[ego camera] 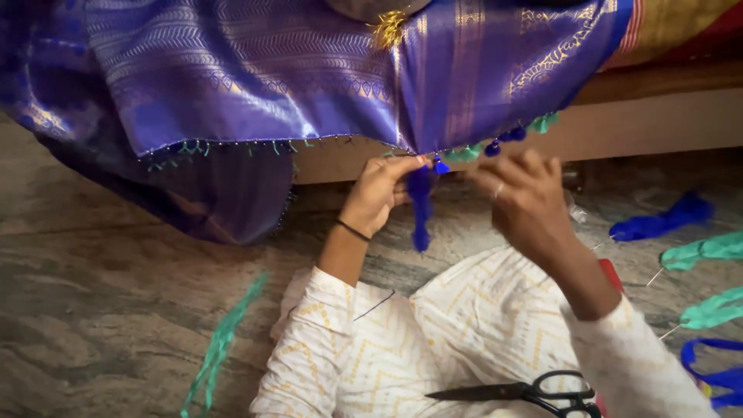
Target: Tying and trimming decorative tassels on the edge of a blue fabric garment.
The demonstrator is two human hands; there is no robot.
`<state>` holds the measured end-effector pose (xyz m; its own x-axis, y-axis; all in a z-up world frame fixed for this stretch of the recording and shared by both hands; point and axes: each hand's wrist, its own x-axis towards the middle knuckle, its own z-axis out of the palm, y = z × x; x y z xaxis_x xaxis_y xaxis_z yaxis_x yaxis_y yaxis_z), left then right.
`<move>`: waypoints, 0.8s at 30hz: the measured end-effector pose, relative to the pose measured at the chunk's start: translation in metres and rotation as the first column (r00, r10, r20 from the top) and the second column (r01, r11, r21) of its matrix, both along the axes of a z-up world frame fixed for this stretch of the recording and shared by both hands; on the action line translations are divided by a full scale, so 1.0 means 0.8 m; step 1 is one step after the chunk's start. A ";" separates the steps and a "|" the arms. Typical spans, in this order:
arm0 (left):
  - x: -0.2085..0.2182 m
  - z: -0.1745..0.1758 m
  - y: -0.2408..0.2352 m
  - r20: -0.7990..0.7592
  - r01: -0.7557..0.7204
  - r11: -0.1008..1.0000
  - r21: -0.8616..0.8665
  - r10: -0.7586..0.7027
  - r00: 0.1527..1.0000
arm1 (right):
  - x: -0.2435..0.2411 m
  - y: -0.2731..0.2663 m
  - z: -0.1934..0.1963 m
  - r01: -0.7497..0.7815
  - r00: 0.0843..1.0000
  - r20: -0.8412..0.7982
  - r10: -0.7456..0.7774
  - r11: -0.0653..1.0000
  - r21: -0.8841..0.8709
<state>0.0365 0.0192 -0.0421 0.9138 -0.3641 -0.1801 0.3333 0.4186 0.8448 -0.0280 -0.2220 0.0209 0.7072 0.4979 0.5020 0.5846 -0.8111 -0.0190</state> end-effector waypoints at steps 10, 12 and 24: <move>-0.007 0.007 0.000 0.423 -0.198 0.943 0.268 0.069 0.903 | 0.037 -0.029 -0.056 0.763 0.239 -0.825 0.512 0.427 0.486; -0.019 0.037 -0.004 0.519 -0.301 0.873 0.383 0.066 0.852 | 0.055 -0.029 -0.054 0.772 0.215 -0.739 0.638 0.353 0.529; -0.014 0.002 -0.003 0.379 -0.100 0.989 0.104 0.054 0.924 | 0.044 -0.037 -0.049 0.635 0.021 -0.718 0.696 0.545 0.548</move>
